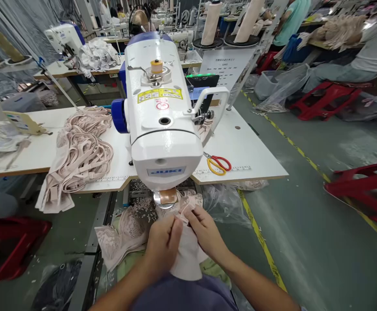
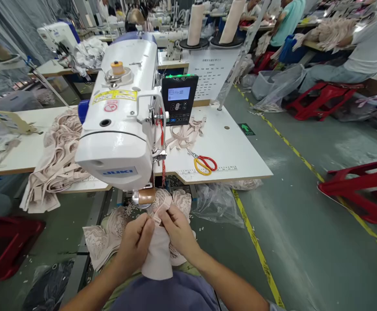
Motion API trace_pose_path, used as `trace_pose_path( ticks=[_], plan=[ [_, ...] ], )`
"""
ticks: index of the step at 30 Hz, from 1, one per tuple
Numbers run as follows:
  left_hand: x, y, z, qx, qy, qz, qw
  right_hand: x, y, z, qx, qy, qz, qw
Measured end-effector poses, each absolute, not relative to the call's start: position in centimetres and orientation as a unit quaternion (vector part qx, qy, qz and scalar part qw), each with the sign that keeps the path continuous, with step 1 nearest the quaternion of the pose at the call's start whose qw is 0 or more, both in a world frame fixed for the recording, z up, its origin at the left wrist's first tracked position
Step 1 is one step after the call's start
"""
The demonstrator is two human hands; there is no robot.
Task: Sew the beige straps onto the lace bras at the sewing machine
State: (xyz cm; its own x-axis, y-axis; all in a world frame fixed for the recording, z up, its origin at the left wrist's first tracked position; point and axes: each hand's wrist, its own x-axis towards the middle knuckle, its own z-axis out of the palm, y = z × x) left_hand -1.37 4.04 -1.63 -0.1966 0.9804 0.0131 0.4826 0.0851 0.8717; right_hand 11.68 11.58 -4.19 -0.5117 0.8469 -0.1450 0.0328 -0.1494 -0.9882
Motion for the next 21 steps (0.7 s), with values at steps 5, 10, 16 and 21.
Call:
trace_pose_path(
  ticks=[5, 10, 16, 21],
  plan=[
    [-2.5, 4.3, -1.7, 0.470, 0.719, 0.424, 0.287, 9.6, 15.5, -3.0, -0.380, -0.609, 0.603, 0.349],
    [-4.3, 5.3, -2.6, 0.625, 0.726, 0.275, 0.081, 8.5, 19.2, -2.8, -0.382, -0.694, 0.518, 0.324],
    [-4.7, 6.2, -2.5, 0.654, 0.724, 0.216, -0.048, 7.4, 21.4, -2.1, -0.349, -0.757, 0.469, 0.292],
    [-5.0, 6.4, -1.9, 0.654, 0.724, 0.206, -0.074, 7.1, 21.7, -1.0, -0.349, -0.781, 0.439, 0.274]
  ],
)
